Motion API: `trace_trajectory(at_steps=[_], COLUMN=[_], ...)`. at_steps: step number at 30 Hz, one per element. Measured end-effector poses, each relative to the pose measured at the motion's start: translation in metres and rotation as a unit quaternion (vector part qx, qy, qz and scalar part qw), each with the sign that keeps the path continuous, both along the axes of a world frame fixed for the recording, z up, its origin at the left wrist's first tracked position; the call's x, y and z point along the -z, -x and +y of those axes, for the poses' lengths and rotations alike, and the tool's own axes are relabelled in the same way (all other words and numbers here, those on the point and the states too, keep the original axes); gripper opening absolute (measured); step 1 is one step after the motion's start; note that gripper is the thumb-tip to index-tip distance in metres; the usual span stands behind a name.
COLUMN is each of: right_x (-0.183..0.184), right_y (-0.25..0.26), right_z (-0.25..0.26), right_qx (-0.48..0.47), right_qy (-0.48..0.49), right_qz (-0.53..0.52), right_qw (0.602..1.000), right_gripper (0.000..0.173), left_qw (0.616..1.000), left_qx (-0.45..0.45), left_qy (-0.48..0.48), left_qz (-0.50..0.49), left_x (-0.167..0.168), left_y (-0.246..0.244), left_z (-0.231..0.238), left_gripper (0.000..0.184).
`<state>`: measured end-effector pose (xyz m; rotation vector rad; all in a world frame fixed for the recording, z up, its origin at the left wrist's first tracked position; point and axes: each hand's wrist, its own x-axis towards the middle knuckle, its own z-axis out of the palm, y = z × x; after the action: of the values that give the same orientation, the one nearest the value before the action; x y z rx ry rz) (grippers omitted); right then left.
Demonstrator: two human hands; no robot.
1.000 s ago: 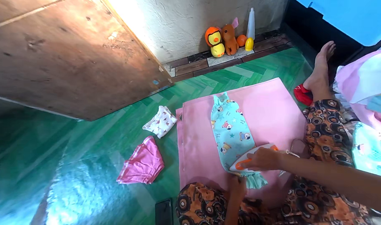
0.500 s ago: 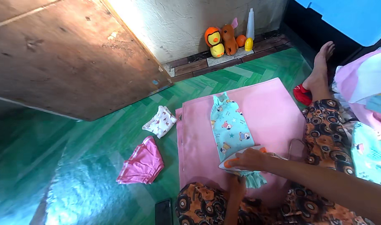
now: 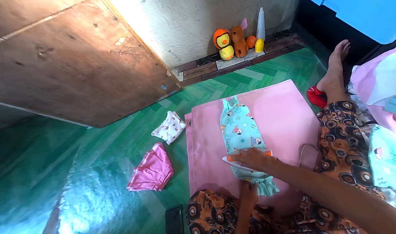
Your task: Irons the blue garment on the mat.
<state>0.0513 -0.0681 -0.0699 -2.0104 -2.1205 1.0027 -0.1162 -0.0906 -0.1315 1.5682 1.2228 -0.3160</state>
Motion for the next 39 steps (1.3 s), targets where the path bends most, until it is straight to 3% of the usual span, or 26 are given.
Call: trace_trajectory(at_steps=[16, 22, 30, 39], right_x=[-0.005, 0.002, 0.007, 0.002], right_y=[-0.043, -0.049, -0.056, -0.045], right_z=[-0.034, -0.067, -0.087, -0.062], right_qx=[0.157, 0.144, 0.021, 0.137], right_qy=[0.044, 0.046, 0.027, 0.022], right_qz=[-0.024, -0.026, -0.017, -0.042], right_qw=[0.986, 0.988, 0.999, 0.989], right_gripper=[0.048, 0.048, 0.046, 0.046], left_qw=[1.0, 1.0, 1.0, 1.0], left_qx=[-0.001, -0.004, -0.005, -0.018], left_qy=[0.008, 0.005, 0.005, 0.004], left_qz=[0.006, 0.002, 0.001, -0.022], left_x=[-0.002, 0.0, 0.0, 0.004], left_y=[-0.001, -0.001, -0.002, 0.001], left_z=[0.0, 0.001, 0.0, 0.0], left_gripper=[0.038, 0.037, 0.037, 0.034])
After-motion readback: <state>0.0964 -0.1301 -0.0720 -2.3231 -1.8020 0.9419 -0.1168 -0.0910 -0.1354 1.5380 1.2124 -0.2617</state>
